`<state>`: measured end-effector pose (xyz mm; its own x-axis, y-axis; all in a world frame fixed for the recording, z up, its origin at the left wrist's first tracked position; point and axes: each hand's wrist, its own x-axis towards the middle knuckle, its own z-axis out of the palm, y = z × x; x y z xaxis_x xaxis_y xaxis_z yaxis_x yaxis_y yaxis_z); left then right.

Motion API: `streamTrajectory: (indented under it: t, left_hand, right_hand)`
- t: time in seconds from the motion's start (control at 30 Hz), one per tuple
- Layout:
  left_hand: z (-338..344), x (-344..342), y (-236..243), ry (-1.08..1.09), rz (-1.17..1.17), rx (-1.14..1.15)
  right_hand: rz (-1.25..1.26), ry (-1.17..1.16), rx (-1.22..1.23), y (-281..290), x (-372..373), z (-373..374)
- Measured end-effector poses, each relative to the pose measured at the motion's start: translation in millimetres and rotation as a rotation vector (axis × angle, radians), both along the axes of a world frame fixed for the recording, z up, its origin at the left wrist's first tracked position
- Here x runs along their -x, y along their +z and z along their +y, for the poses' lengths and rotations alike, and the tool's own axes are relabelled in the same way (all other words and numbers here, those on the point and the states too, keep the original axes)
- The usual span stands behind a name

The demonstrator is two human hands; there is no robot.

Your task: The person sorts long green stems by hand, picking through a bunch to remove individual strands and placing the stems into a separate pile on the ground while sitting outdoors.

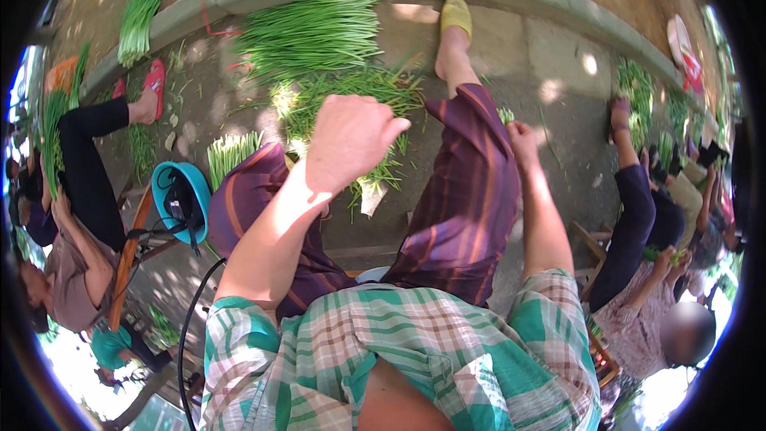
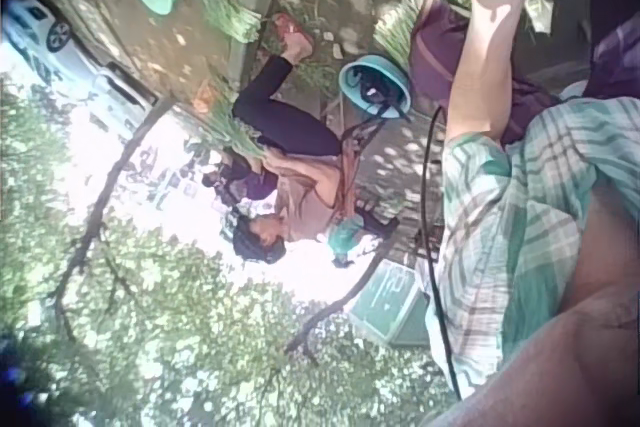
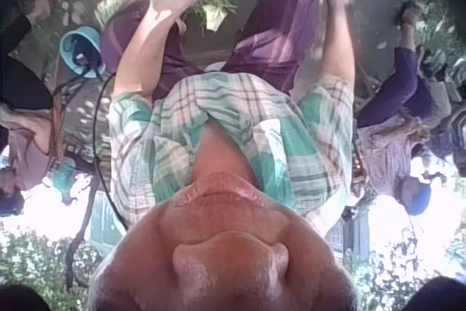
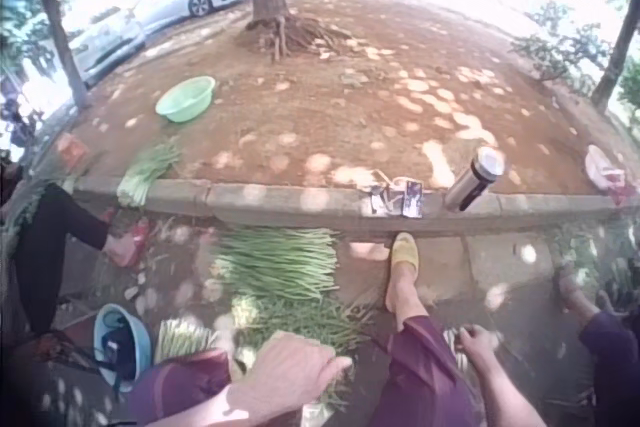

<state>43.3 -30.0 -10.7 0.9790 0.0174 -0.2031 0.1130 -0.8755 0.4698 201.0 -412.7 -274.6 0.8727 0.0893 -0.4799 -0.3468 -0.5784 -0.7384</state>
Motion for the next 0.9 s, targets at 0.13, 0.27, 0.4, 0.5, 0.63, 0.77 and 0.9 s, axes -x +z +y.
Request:
streamTrajectory:
  t: [0.13, 0.27, 0.4, 0.5, 0.63, 0.77, 0.9]
  left_hand:
    - [-7, 2, -5, 0.057, 0.192, -0.010]
    - [-18, 9, -3, -0.005, 0.104, 0.058]
    - [-18, 18, 6, -0.048, 0.094, -0.094]
    - [-16, 33, 10, -0.020, 0.069, -0.086]
    - [-9, 50, 18, -0.030, 0.077, -0.065]
    - [-6, 53, 22, -0.013, 0.053, -0.022]
    - [14, 56, 35, -0.009, 0.113, 0.107]
  right_hand:
    - [-0.073, 0.143, 0.142, 46, -91, 83]
    - [-0.289, 0.477, 0.217, 74, -116, 189]
    - [-0.406, 0.858, 0.291, 74, -90, 293]
    - [-0.416, 0.975, 0.304, 46, -58, 346]
    - [-0.511, 0.975, 0.379, 10, 2, 380]
    - [-0.560, 0.986, 0.495, -5, 28, 402]
    - [-0.724, 1.030, 0.501, -26, 31, 411]
